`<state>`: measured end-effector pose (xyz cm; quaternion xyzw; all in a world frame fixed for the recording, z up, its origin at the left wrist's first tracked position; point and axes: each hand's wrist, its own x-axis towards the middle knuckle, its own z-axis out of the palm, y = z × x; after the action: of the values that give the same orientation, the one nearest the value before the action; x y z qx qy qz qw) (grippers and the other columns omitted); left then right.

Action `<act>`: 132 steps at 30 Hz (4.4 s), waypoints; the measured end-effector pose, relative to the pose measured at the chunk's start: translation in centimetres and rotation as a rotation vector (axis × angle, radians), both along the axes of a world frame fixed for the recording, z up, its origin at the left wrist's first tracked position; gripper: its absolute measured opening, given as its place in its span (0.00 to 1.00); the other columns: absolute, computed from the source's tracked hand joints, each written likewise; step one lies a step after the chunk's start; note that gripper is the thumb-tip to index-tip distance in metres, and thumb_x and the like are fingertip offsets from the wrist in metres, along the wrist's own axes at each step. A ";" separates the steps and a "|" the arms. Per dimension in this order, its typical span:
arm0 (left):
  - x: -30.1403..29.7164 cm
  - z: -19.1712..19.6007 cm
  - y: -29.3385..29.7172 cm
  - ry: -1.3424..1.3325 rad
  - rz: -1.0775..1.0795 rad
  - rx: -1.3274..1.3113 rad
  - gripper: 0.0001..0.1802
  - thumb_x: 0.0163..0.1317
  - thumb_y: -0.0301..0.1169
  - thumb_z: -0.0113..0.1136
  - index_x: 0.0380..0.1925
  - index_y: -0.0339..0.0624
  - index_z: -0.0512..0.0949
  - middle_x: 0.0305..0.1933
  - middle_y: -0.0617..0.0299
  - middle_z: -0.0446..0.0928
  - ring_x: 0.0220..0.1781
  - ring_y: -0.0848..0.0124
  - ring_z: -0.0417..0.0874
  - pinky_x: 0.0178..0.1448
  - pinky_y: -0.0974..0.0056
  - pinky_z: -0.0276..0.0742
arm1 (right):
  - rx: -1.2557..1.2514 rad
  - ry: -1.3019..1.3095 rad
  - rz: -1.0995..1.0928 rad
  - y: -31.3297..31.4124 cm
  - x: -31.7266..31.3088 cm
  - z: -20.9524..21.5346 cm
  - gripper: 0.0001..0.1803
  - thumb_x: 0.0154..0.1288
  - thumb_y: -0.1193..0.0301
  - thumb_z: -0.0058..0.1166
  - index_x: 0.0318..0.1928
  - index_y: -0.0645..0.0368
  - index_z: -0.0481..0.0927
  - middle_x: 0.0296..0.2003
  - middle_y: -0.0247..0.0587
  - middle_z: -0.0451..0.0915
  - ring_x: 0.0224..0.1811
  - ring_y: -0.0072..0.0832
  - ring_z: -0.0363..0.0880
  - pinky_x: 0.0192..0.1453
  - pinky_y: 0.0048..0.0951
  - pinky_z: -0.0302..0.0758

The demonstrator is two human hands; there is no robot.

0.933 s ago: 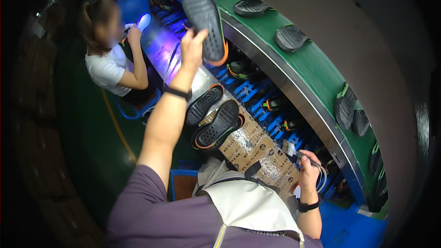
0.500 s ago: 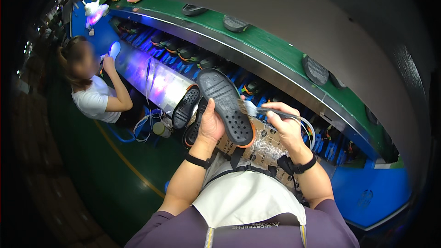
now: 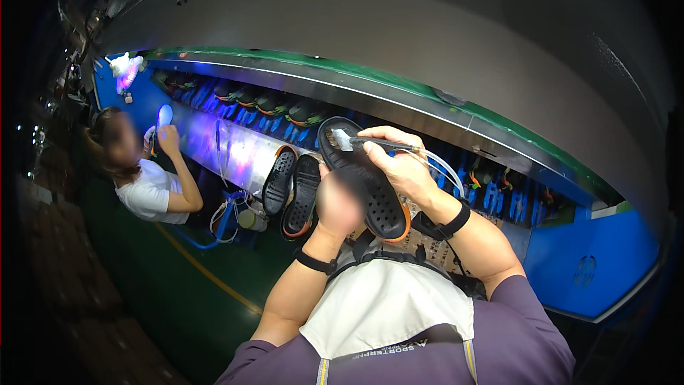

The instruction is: Apply adhesive or sealant to the edges and bottom surface of shoe soles using a brush.

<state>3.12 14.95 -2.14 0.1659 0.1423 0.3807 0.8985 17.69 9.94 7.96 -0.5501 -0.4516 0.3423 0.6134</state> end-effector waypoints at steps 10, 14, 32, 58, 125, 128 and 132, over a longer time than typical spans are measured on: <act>0.5 -0.2 -0.5 0.076 0.006 0.100 0.44 0.78 0.66 0.29 0.78 0.46 0.61 0.80 0.59 0.63 0.81 0.60 0.63 0.84 0.53 0.56 | 0.143 -0.270 -0.061 -0.5 -0.5 -1.8 0.15 0.67 0.72 0.65 0.53 0.60 0.86 0.43 0.43 0.87 0.46 0.30 0.85 0.51 0.29 0.80; 0.2 -0.1 0.8 0.098 0.066 0.163 0.43 0.78 0.67 0.28 0.76 0.46 0.65 0.76 0.57 0.70 0.77 0.60 0.69 0.82 0.53 0.60 | 0.140 -0.506 0.027 -2.1 -0.2 -1.4 0.13 0.63 0.69 0.65 0.47 0.58 0.86 0.38 0.45 0.86 0.41 0.43 0.83 0.49 0.40 0.78; -0.3 2.4 -0.8 0.068 0.044 0.181 0.41 0.76 0.67 0.41 0.71 0.47 0.71 0.71 0.58 0.74 0.72 0.61 0.75 0.77 0.54 0.68 | 0.209 -0.337 0.318 -1.7 2.2 2.0 0.15 0.64 0.70 0.69 0.51 0.58 0.89 0.40 0.44 0.88 0.44 0.34 0.86 0.52 0.33 0.81; -2.5 7.6 4.3 -0.250 -0.019 0.157 0.52 0.64 0.73 0.50 0.61 0.28 0.72 0.57 0.45 0.78 0.56 0.54 0.81 0.65 0.48 0.79 | 0.424 -0.675 0.450 -4.9 -1.3 3.9 0.15 0.59 0.71 0.70 0.48 0.53 0.86 0.31 0.35 0.79 0.36 0.36 0.77 0.45 0.39 0.67; -10.6 -16.1 1.9 0.127 -0.556 -0.587 0.59 0.67 0.79 0.25 0.76 0.38 0.63 0.70 0.30 0.70 0.69 0.27 0.73 0.64 0.26 0.74 | -0.283 0.028 -0.099 -6.1 4.7 -9.4 0.09 0.66 0.72 0.64 0.44 0.62 0.88 0.30 0.26 0.82 0.32 0.14 0.74 0.37 0.22 0.72; -8.4 -17.2 0.1 0.036 -0.464 -0.647 0.41 0.76 0.59 0.34 0.71 0.35 0.70 0.68 0.32 0.73 0.68 0.33 0.76 0.68 0.30 0.74 | -0.365 0.018 -0.078 -5.1 3.2 -10.0 0.09 0.65 0.71 0.64 0.43 0.62 0.89 0.31 0.29 0.84 0.34 0.16 0.76 0.40 0.23 0.73; -5.0 -13.1 -0.7 0.063 -0.280 -0.468 0.37 0.72 0.52 0.38 0.70 0.35 0.71 0.67 0.34 0.75 0.67 0.35 0.77 0.73 0.35 0.72 | -0.349 -0.081 -0.053 -2.9 2.3 -9.0 0.11 0.65 0.70 0.64 0.43 0.63 0.88 0.31 0.31 0.84 0.34 0.16 0.77 0.41 0.23 0.75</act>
<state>-1.92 14.25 -15.26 -0.0163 0.2300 0.2041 0.9514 20.04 7.07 -1.09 -0.6733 -0.3951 0.3767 0.4987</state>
